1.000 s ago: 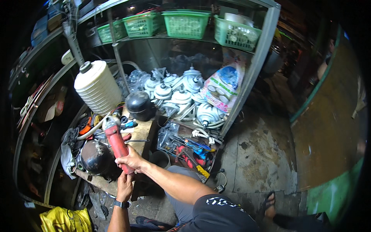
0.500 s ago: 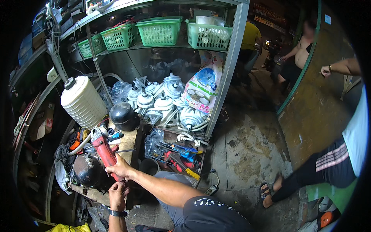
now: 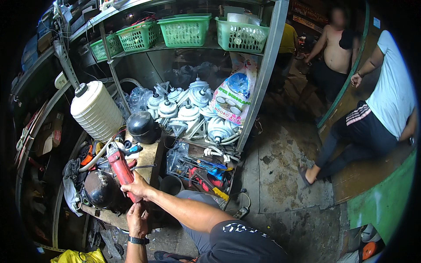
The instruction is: The person uses an angle grinder to grind the surface of a black metal compressor component on a workbench, producing sparks while holding the object by hand.
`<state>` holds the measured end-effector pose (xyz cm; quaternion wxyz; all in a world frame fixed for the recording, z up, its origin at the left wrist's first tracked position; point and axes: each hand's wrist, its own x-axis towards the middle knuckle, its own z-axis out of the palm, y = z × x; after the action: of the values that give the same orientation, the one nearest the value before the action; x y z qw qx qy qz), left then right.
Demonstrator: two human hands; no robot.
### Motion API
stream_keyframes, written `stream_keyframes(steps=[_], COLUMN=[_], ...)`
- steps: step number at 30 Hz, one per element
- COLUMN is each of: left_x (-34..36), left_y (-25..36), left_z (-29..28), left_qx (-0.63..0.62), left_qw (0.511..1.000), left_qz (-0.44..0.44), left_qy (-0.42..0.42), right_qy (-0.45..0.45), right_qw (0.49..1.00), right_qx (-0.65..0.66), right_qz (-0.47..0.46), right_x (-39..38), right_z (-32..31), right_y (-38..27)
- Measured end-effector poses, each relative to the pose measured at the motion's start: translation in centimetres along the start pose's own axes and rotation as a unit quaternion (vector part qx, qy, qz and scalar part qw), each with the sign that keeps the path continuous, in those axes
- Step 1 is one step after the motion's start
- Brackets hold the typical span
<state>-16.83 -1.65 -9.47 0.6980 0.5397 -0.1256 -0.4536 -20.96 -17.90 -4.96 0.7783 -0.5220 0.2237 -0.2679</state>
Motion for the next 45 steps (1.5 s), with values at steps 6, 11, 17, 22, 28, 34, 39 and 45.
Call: stream_keyframes(steps=[6,11,17,22,28,34,39,45], left_x=[0.0,0.2,0.0,-0.3,-0.5,-0.4,-0.4,-0.2], left_y=[-0.7,-1.1,-0.5,-0.4,0.0,-0.8,-1.0,-1.0], left_z=[-0.2,-0.2,-0.8,1.6,1.2,0.1,0.4,0.4], left_qx=[0.016,0.028,0.042,0.118,0.013,0.015,0.013,0.02], left_qw=[1.0,0.999,0.999,0.993,1.0,1.0,1.0,1.0], left_qz=[0.014,0.009,0.007,-0.008,-0.008,-0.01,-0.018,-0.021], left_qy=[0.006,0.016,0.03,0.029,0.025,0.02,0.017,0.011], right_qy=[-0.002,0.013,0.026,0.001,-0.021,-0.025,-0.031,-0.004], right_qw=[0.999,0.998,0.997,0.994,0.995,0.994,0.994,0.993], right_qx=[0.003,0.002,0.012,0.038,0.029,0.017,0.02,0.017], right_qz=[0.049,0.061,0.068,0.107,0.097,0.11,0.108,0.114], right_x=[0.5,0.5,1.1,-0.1,0.6,0.2,0.5,0.3], right_z=[-0.4,-0.8,0.3,-1.3,-0.7,-0.4,-0.9,-0.6], right_y=[0.7,1.0,1.3,-0.8,0.2,0.0,0.2,-0.1])
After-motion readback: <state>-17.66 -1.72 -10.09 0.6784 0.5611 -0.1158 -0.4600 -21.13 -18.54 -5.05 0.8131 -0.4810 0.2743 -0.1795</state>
